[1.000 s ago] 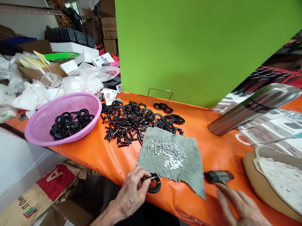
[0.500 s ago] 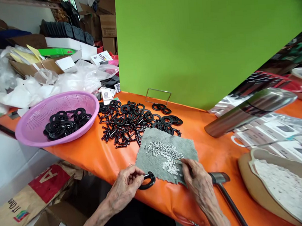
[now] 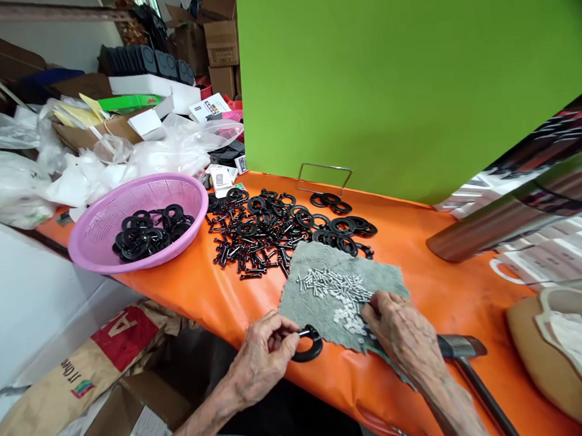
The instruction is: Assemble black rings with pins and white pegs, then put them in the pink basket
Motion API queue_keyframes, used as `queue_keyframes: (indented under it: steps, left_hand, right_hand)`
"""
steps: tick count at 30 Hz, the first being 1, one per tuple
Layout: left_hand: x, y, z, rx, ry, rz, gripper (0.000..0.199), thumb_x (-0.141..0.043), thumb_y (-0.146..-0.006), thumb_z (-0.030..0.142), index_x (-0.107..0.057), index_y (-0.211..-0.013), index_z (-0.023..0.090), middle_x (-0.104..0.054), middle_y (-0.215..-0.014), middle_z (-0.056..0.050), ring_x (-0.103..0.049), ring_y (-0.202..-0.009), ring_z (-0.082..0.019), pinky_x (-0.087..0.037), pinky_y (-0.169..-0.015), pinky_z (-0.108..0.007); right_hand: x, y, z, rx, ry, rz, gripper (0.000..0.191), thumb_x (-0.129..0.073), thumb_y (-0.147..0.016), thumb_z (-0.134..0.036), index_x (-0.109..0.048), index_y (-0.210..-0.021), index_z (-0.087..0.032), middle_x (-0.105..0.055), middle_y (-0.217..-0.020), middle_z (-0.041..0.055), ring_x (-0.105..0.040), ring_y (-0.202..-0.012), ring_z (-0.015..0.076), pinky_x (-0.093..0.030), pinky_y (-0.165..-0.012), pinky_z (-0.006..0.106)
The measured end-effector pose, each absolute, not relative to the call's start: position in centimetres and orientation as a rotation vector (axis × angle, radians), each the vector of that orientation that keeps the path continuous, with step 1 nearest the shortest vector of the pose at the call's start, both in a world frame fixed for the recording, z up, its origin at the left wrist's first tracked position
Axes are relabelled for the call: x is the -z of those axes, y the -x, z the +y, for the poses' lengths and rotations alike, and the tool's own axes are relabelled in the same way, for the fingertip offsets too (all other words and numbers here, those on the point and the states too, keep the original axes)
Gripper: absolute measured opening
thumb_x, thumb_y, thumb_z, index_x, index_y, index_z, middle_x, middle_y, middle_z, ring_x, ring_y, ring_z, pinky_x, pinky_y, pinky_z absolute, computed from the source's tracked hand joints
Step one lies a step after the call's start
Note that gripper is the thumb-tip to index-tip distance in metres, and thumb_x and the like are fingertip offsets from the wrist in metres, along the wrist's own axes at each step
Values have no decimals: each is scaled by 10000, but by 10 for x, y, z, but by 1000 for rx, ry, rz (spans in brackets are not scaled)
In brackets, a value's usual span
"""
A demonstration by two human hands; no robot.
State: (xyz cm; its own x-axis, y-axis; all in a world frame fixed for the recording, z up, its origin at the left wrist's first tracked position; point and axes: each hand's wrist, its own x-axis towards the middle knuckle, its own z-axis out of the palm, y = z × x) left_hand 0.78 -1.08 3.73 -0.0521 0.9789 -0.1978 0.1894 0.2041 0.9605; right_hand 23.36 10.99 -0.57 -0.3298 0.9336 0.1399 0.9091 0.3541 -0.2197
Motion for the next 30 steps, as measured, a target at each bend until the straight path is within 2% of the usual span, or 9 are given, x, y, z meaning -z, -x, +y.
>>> queue_keyframes:
  steps: [6, 12, 18, 20, 23, 26, 28, 30]
  left_hand:
    - [-39, -7, -13, -997, -866, 1266, 341, -605, -801, 434, -618, -901, 108, -581, -755, -29, -514, -685, -127, -391, -666, -237]
    - [-42, -8, -15, -1021, -839, 1240, 384, -647, -781, 475, -632, -901, 110, -613, -788, -40, -535, -715, -128, -392, -675, -233]
    - [-40, -7, -15, -1049, -772, 1203, 423, -664, -775, 511, -639, -914, 112, -672, -853, -66, -596, -776, -152, -434, -753, -258]
    - [-39, -6, -15, -1054, -759, 1188, 432, -664, -775, 522, -642, -924, 117, -686, -865, -68, -614, -796, -161, -444, -776, -265]
    - [-38, -5, -16, -1045, -785, 1207, 454, -654, -782, 530, -644, -956, 110, -694, -909, -86, -624, -827, -175, -453, -792, -275]
    - [-36, -4, -16, -1042, -812, 1244, 450, -635, -801, 514, -637, -975, 99, -688, -936, -101, -621, -832, -179, -457, -794, -281]
    - [-36, -4, -17, -1038, -832, 1250, 424, -617, -821, 488, -629, -981, 97, -681, -917, -97, -615, -817, -175, -455, -782, -279]
    - [-35, -4, -17, -1034, -861, 1262, 385, -601, -837, 452, -622, -983, 96, -668, -897, -90, -604, -796, -170, -450, -761, -274]
  right_hand:
    - [9, -237, 112, -158, 1715, -2351, 176, -371, -826, -324, -351, -667, -252, -518, -623, 34, -539, -599, 220, -340, -539, 307]
    - [9, -235, 112, -207, 1693, -2326, 83, -369, -808, -307, -394, -768, -238, -511, -645, 30, -536, -596, 214, -345, -534, 297]
    - [-5, -235, 103, -347, 1640, -2212, 242, -363, -783, -336, -538, -881, -202, -597, -718, 77, -587, -647, 238, -440, -588, 345]
    - [-12, -230, 90, -454, 1586, -2178, 253, -390, -813, -388, -570, -855, -215, -639, -735, 63, -615, -628, 206, -487, -592, 319]
    - [-21, -214, 61, -851, 1461, -1945, 266, -508, -838, -463, -610, -868, -219, -682, -757, 40, -658, -654, 183, -538, -592, 268]
    - [-26, -194, 33, -1235, 1359, -1532, 260, -615, -826, -450, -632, -934, -214, -702, -855, 52, -688, -798, 201, -564, -728, 287]
    - [-25, -185, 21, -1314, 1308, -1462, 246, -652, -814, -426, -647, -950, -221, -705, -869, 47, -689, -813, 193, -559, -775, 287]
    - [-23, -180, 16, -1295, 1290, -1522, 221, -664, -805, -415, -663, -924, -228, -697, -836, 35, -678, -783, 181, -558, -756, 273]
